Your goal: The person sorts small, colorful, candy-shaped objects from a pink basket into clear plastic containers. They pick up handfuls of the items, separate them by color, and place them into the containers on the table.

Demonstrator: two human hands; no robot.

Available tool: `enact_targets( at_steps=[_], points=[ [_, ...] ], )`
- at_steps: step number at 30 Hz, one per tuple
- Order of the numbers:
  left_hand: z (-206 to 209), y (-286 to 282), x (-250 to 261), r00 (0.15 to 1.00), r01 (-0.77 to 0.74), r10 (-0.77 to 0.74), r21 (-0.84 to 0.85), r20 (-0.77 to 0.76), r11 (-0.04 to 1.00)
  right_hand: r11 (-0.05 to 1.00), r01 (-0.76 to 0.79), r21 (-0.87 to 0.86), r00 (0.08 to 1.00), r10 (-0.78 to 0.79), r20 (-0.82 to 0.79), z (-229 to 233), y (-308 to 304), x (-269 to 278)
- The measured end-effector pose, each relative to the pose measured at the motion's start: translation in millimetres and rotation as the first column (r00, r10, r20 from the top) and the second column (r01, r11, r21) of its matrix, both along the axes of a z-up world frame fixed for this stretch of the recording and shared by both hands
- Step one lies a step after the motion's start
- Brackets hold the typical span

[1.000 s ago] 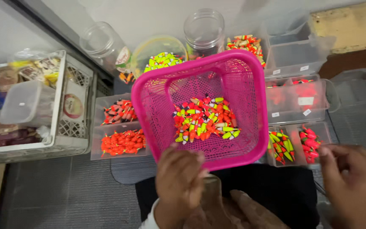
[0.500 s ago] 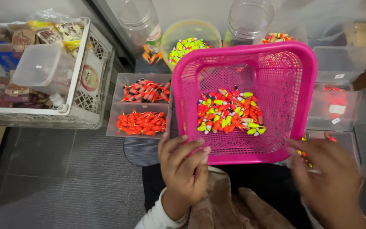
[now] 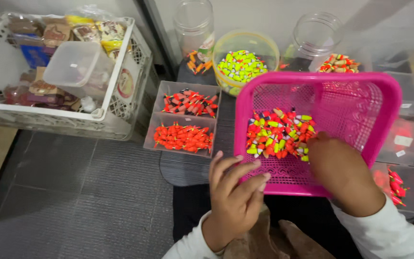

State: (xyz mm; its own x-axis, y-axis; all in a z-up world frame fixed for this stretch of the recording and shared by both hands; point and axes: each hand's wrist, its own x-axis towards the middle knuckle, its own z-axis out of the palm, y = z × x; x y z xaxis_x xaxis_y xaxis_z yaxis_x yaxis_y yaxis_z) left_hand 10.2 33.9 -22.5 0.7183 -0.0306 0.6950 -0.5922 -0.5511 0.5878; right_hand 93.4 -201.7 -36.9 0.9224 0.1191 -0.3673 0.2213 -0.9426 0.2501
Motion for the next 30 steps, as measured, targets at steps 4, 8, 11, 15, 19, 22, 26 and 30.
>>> enact_targets(
  at_steps=[4, 8, 11, 15, 19, 22, 26, 30],
  points=[
    [0, -2, -4, 1.0, 0.02, -0.02, 0.021, -0.013, 1.0, 0.988, -0.154, 0.005, 0.985, 0.153, 0.083, -32, -19, 7],
    [2, -10, 1, 0.997, 0.075, -0.076, -0.015, -0.032, 0.997, 0.984, -0.175, 0.021, 0.98, 0.172, 0.099, -32, -18, 11],
    [4, -15, 6, 0.996, 0.085, -0.086, -0.022, -0.032, 0.996, 0.99, -0.105, 0.096, 0.993, 0.099, 0.065, -28, -13, 12],
    [9, -20, 11, 0.997, 0.076, -0.076, 0.027, -0.015, 0.997, 0.992, -0.089, 0.091, 0.996, 0.088, 0.011, -18, -9, 14],
    [3, -21, 17, 0.998, 0.051, -0.048, 0.056, -0.046, 0.997, 0.98, -0.154, 0.125, 0.988, 0.149, 0.048, -13, -14, 17],
    [6, -18, 23, 0.997, 0.066, -0.062, 0.075, -0.053, 0.995, 0.982, -0.099, 0.163, 0.994, 0.089, 0.067, 14, -10, 10],
    [10, -15, 32, 0.998, 0.058, -0.058, 0.069, -0.011, 0.996, 0.961, 0.014, 0.276, 0.984, -0.062, 0.167, 38, -16, -10],
    [8, -11, 40, 0.996, 0.093, -0.094, 0.046, 0.013, 0.995, 0.886, -0.115, 0.45, 0.921, -0.074, 0.382, 47, -26, -35]
  ],
)
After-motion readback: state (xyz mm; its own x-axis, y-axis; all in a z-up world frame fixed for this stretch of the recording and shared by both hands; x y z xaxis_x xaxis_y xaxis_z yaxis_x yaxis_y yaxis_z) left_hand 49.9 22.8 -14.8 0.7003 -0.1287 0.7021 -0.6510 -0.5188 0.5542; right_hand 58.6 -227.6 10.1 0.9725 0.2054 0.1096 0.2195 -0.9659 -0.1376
